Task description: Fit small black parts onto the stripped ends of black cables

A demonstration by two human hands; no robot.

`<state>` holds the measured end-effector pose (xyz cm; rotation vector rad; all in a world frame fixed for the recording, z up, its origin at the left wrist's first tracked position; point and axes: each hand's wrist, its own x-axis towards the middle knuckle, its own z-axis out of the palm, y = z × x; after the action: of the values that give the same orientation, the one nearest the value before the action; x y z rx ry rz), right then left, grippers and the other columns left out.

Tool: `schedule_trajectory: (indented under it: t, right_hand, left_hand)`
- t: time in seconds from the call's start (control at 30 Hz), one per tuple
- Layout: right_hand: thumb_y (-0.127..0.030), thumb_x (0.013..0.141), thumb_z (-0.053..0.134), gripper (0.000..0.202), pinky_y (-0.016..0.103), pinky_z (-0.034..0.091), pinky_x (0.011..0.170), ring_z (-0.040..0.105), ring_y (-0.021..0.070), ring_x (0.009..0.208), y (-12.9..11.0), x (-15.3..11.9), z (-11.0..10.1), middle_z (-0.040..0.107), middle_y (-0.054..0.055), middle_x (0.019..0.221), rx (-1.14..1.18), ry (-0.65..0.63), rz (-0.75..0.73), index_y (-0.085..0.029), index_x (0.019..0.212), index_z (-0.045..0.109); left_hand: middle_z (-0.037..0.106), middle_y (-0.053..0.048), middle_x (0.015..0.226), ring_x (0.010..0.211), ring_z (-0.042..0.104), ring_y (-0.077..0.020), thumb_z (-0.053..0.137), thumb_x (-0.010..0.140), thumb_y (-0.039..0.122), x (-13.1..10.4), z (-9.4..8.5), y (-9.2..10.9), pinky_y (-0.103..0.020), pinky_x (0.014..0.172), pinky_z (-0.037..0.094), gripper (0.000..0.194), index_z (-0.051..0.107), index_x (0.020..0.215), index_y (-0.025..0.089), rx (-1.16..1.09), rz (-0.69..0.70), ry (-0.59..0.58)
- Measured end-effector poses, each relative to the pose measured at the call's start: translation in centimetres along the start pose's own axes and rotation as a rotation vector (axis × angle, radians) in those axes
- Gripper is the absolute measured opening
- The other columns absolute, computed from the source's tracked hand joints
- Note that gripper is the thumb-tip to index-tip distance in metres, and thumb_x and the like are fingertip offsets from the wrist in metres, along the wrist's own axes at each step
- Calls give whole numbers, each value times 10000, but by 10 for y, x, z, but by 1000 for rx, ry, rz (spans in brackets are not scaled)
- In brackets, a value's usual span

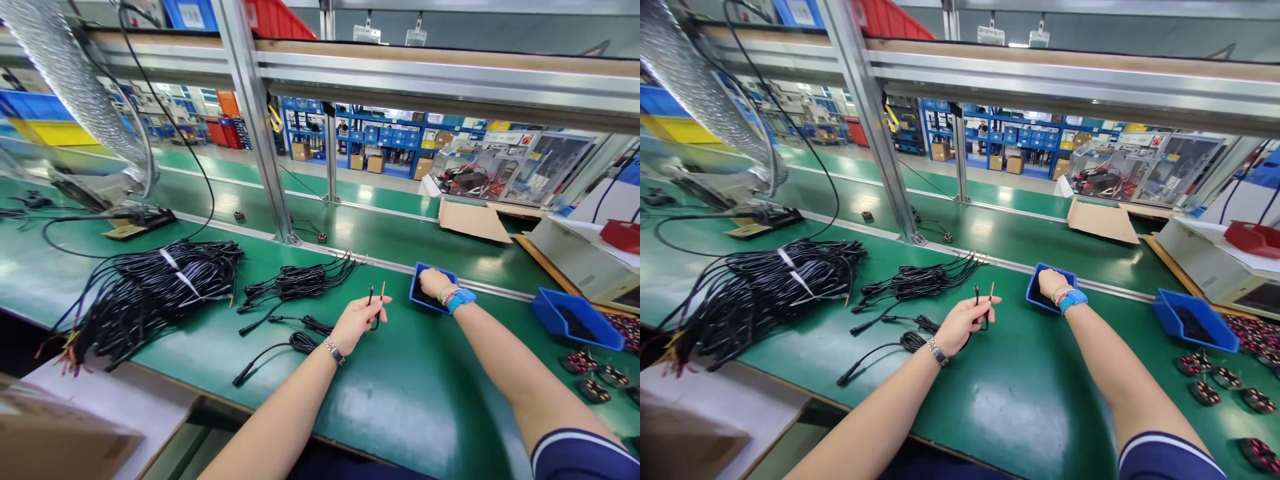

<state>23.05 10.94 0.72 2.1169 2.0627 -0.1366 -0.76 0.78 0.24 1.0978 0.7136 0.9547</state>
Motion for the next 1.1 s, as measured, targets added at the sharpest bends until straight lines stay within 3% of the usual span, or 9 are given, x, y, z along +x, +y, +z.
schedule_trajectory:
  t: [0.13, 0.3, 0.47, 0.7, 0.8, 0.97, 1.1]
  right_hand:
    - [-306, 825, 516, 277, 350, 458, 787, 564, 160, 888, 3, 6, 7, 579, 94, 991, -17, -48, 10, -82, 983, 560]
    - [-185, 770, 549, 149, 320, 446, 750, 587, 188, 827, 9, 6, 6, 619, 135, 880, 73, -2, -24, -64, 826, 615]
    - [-130, 670, 544, 84, 237, 423, 683, 591, 157, 716, 21, -4, -6, 646, 74, 718, 273, 58, -111, -121, 643, 623]
    - [-237, 679, 508, 133, 193, 414, 485, 508, 83, 464, 28, -20, -13, 599, 24, 568, 662, 50, -156, -122, 664, 572]
    - [-268, 692, 515, 141, 192, 418, 500, 508, 77, 485, 18, -37, -17, 580, 11, 575, 816, 60, -201, -130, 690, 539]
    - [-309, 671, 626, 201, 197, 377, 476, 473, 66, 481, -22, -76, -21, 561, -10, 588, 1397, 29, -373, -141, 725, 528]
    - [-293, 672, 651, 188, 208, 365, 475, 472, 75, 497, -53, -96, -19, 564, -9, 601, 1594, 85, -434, -149, 729, 545]
  left_hand:
    - [531, -8, 616, 465, 254, -43, 563, 732, 387, 1, 0, -1, -180, 396, 100, 393, 584, 1012, 112, 20, -3, -7]
    - [550, -11, 615, 445, 239, -39, 562, 732, 383, 1, 1, -1, -178, 392, 109, 365, 580, 968, 105, 41, 2, 14]
    - [601, -27, 633, 419, 228, -29, 594, 687, 420, 0, 2, -2, -183, 390, 114, 339, 581, 829, 113, 58, 13, 62]
    - [620, -34, 651, 414, 222, -28, 594, 684, 428, 0, 2, -4, -186, 390, 119, 328, 572, 795, 120, 89, 19, 64]
    - [624, -36, 653, 415, 218, -27, 595, 691, 415, 0, 2, -4, -190, 394, 126, 305, 567, 764, 120, 100, 31, 69]
    - [613, -14, 609, 408, 234, -21, 620, 679, 368, -1, 4, -2, -193, 418, 171, 250, 544, 691, 130, 104, 40, 99]
    - [594, -6, 568, 419, 258, -30, 631, 670, 341, -1, 3, -2, -193, 431, 189, 233, 525, 672, 134, 102, 42, 113]
